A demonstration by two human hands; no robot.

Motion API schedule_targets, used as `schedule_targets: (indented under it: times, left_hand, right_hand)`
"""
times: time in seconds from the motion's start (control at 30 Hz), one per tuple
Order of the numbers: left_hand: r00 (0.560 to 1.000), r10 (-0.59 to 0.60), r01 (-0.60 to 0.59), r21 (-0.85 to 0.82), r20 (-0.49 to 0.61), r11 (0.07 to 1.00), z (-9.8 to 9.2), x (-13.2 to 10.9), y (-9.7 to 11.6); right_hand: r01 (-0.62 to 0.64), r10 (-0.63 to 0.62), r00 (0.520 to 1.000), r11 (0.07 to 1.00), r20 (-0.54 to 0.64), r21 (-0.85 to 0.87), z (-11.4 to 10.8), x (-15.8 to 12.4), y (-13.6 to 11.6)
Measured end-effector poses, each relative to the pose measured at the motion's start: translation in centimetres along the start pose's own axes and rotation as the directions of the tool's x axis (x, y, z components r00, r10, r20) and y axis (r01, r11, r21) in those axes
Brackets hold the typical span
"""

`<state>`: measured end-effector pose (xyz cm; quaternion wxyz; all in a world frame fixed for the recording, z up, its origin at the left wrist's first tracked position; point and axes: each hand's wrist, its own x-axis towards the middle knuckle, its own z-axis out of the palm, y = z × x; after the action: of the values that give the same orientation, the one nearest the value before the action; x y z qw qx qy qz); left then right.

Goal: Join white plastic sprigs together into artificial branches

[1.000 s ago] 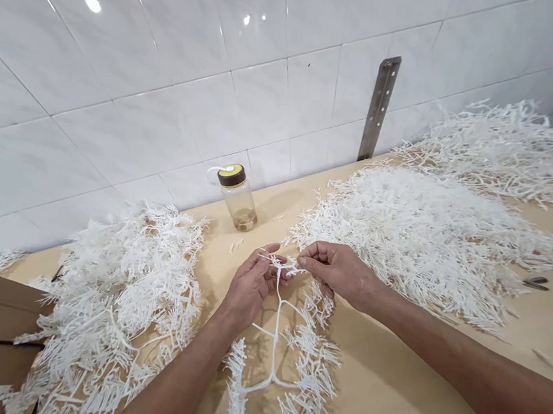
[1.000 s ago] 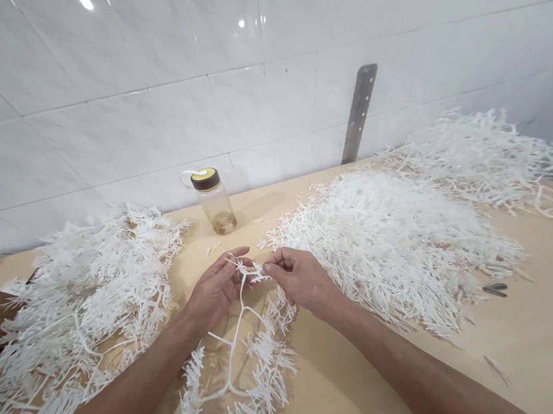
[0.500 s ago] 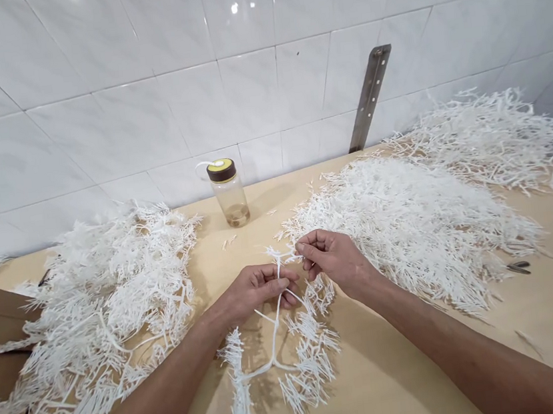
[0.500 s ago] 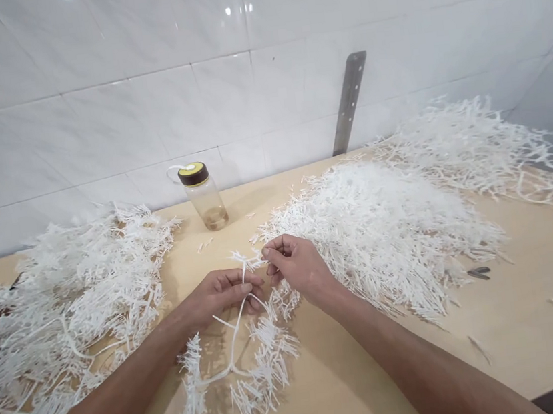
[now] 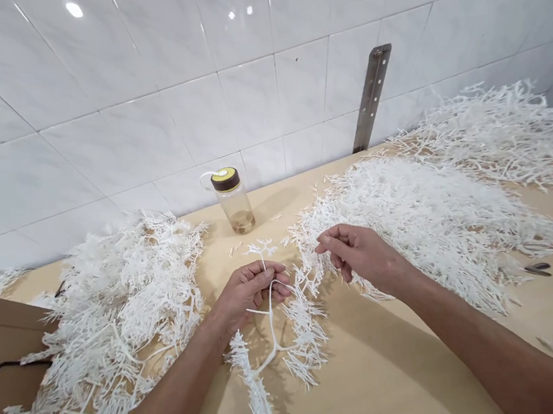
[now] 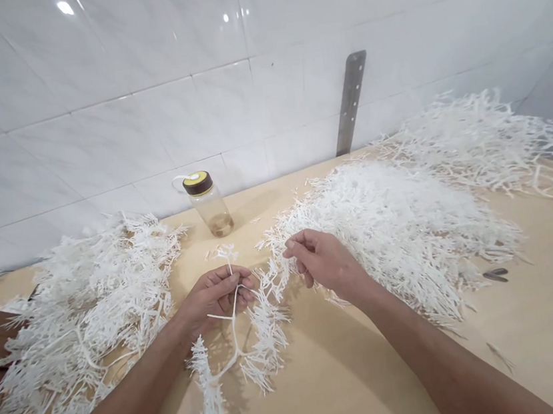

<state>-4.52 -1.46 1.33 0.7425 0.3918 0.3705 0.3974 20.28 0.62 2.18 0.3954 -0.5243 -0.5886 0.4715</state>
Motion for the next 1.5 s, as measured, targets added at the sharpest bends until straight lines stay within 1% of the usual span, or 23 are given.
schedule_targets:
  times: [0.1, 0.17, 0.23, 0.37, 0.43, 0.53, 0.67, 0.73, 0.8, 0.87, 0.9, 0.97, 1.03, 1.07, 1.1, 1.13, 1.23, 1.27, 1.3, 1.33, 1.4, 1.43, 1.5]
  left_hand:
    - [1.000, -0.001, 0.001, -0.017, 0.005, 1.000, 0.1, 0.0, 0.1]
    - [1.000, 0.006, -0.006, -0.026, 0.003, 1.000, 0.1, -0.1, 0.1]
    - [1.000, 0.009, -0.009, -0.029, -0.001, 1.000, 0.2, 0.0, 0.1]
    - [1.000, -0.001, 0.001, -0.022, -0.009, 1.000, 0.1, 0.1, 0.0]
    - [1.000, -0.012, 0.011, -0.011, -0.027, 1.000, 0.0, 0.2, 0.1]
    - [0.996, -0.046, 0.050, 0.050, -0.073, 0.998, 0.0, 0.1, 0.5]
    - [0.981, -0.130, 0.159, 0.218, -0.144, 0.963, 0.5, -0.3, 1.3]
    - [0.976, -0.123, 0.178, 0.328, -0.181, 0.928, 0.8, -0.5, 1.7]
    - [0.974, -0.073, 0.168, 0.462, -0.216, 0.871, 1.0, -0.6, 2.0]
    - [0.968, -0.015, 0.176, 0.630, -0.252, 0.757, 1.1, -0.7, 2.5]
    - [0.961, 0.028, 0.189, 0.732, -0.274, 0.655, 1.2, -0.8, 2.7]
    - [0.939, 0.162, 0.229, 0.903, -0.303, 0.363, 1.5, -1.3, 3.4]
    - [0.904, 0.326, 0.266, 0.961, -0.275, 0.073, 2.3, -2.0, 4.0]
    - [0.892, 0.374, 0.273, 0.962, -0.254, 0.003, 2.9, -2.5, 4.1]
    - [0.888, 0.405, 0.244, 0.970, -0.216, -0.018, 3.5, -2.9, 4.1]
    - [0.875, 0.456, 0.189, 0.982, -0.163, -0.012, 4.2, -3.3, 4.0]
    - [0.830, 0.554, -0.118, 0.992, 0.069, 0.053, 6.0, -3.7, 2.3]
    - [0.816, 0.560, -0.208, 0.977, 0.143, 0.054, 6.3, -3.5, 1.5]
    - [0.789, 0.581, -0.262, 0.965, 0.198, 0.028, 6.5, -3.2, 0.8]
    - [0.776, 0.592, -0.267, 0.964, 0.216, -0.002, 6.5, -2.8, 0.1]
    - [0.783, 0.592, -0.217, 0.976, 0.193, -0.031, 6.3, -2.0, -1.0]
    - [0.797, 0.583, -0.183, 0.983, 0.157, -0.014, 6.1, -1.6, -1.3]
    - [0.829, 0.556, -0.109, 0.992, 0.054, 0.066, 5.7, -1.0, -1.5]
  right_hand:
    - [-0.016, 0.026, 0.990, 0.997, 0.135, -0.076, -0.2, -0.2, -0.1]
    - [-0.011, 0.028, 0.978, 0.997, 0.209, -0.081, 0.0, -0.3, 0.0]
    - [-0.033, 0.044, 0.965, 0.998, 0.259, -0.046, 0.4, -0.4, 0.2]
    - [-0.124, 0.090, 0.948, 0.988, 0.304, 0.096, 1.6, -0.2, 0.8]
    - [-0.138, 0.090, 0.952, 0.980, 0.293, 0.146, 2.0, 0.0, 1.1]
    - [-0.117, 0.082, 0.970, 0.983, 0.228, 0.145, 2.0, 0.3, 1.3]
    - [-0.055, 0.040, 0.984, 0.995, 0.175, 0.080, 1.7, 0.3, 1.2]
    - [-0.021, 0.012, 0.986, 0.998, 0.168, 0.053, 1.6, 0.2, 1.0]
    - [-0.012, 0.005, 0.986, 0.999, 0.167, 0.042, 1.8, 0.1, 0.8]
    - [-0.025, 0.017, 0.985, 0.999, 0.172, 0.044, 1.9, -0.1, 0.6]
    - [-0.034, 0.024, 0.984, 0.998, 0.177, 0.051, 2.0, -0.1, 0.5]
    - [-0.048, 0.035, 0.981, 0.997, 0.188, 0.064, 2.1, -0.2, 0.3]
    - [-0.043, 0.031, 0.981, 0.998, 0.194, 0.056, 2.1, -0.3, 0.2]
    - [-0.033, 0.024, 0.981, 0.999, 0.193, 0.044, 2.1, -0.2, 0.1]
    - [-0.023, 0.017, 0.982, 0.999, 0.190, 0.030, 2.2, -0.2, 0.1]
    - [-0.017, 0.013, 0.982, 1.000, 0.187, 0.020, 2.2, -0.2, 0.2]
    - [-0.023, 0.016, 0.983, 0.999, 0.186, 0.036, 2.5, -0.2, 0.3]
    - [-0.023, 0.013, 0.982, 0.998, 0.190, 0.052, 2.6, -0.2, 0.4]
    - [-0.019, 0.005, 0.981, 0.997, 0.196, 0.069, 2.7, -0.3, 0.4]
    - [-0.014, -0.004, 0.979, 0.996, 0.204, 0.086, 2.8, -0.3, 0.3]
    - [-0.014, -0.011, 0.975, 0.993, 0.222, 0.113, 2.9, -0.5, 0.1]
    - [-0.021, -0.007, 0.974, 0.992, 0.228, 0.121, 2.8, -0.6, -0.1]
    - [-0.035, 0.005, 0.971, 0.992, 0.237, 0.123, 2.7, -0.7, -0.5]
